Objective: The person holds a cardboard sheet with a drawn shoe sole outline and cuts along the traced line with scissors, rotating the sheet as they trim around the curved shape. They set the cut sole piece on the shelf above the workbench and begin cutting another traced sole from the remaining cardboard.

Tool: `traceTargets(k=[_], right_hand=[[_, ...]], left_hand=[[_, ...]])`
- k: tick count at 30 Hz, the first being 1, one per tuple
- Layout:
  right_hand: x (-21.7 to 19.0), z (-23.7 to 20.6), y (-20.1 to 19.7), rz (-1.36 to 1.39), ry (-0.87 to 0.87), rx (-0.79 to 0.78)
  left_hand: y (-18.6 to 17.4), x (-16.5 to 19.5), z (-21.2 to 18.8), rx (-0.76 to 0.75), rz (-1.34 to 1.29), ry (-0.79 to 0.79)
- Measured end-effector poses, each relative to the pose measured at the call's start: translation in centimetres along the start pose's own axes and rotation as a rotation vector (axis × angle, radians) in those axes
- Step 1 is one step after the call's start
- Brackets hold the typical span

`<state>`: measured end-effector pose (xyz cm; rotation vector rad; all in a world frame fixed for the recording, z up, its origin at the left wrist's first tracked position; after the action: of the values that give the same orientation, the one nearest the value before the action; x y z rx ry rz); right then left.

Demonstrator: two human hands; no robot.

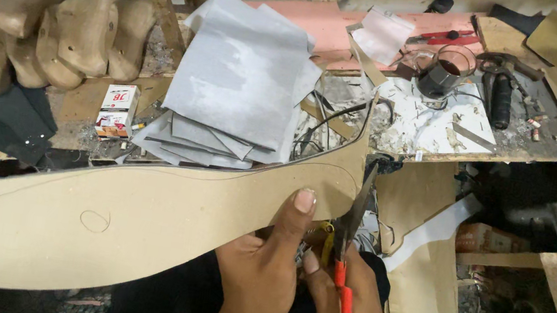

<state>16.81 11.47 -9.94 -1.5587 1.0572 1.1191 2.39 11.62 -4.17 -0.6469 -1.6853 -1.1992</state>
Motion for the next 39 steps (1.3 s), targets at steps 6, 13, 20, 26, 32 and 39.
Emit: traceTargets(k=[6,13,20,26,32,39], right_hand=[[0.0,1.0,-0.8,-0.187,-0.052,0.034],[1.9,1.7,-1.3,-0.169,0.084,0.031],[1.3,1.5,-2.1,-0.204,0.036,0.028],[0.3,1.5,-2.4,-0.205,0.015,-0.015],[0.1,1.4,-2.4,-0.194,0.025,-0.011],[0.2,0.7,-2.8,-0.173,0.093,-0.013]], left_hand=[[0.0,-0.8,1.6,-0.033,0.009,-0.027],[0.4,-0.3,3.2,-0.142,-0.071,-0.027],[0.5,1.5,3.9,-0.221,0.006,0.026],[0.9,2.5,3.7,-0.277,0.088,0.051],[0.9,2.5,3.9,-0.291,0.133,-0.001],[1.0,3.0,4.3,-0.341,0.208,-0.043]])
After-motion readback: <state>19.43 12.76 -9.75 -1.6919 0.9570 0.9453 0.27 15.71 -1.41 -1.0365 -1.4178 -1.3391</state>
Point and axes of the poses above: each hand's wrist, its own z-axis towards the middle knuckle, its own y-axis out of the palm, x = y × z, the point moved 9 cm from there along z, towards the middle knuckle, and after that the axes turned 8 degrees about -y, right-handed, at the moved point
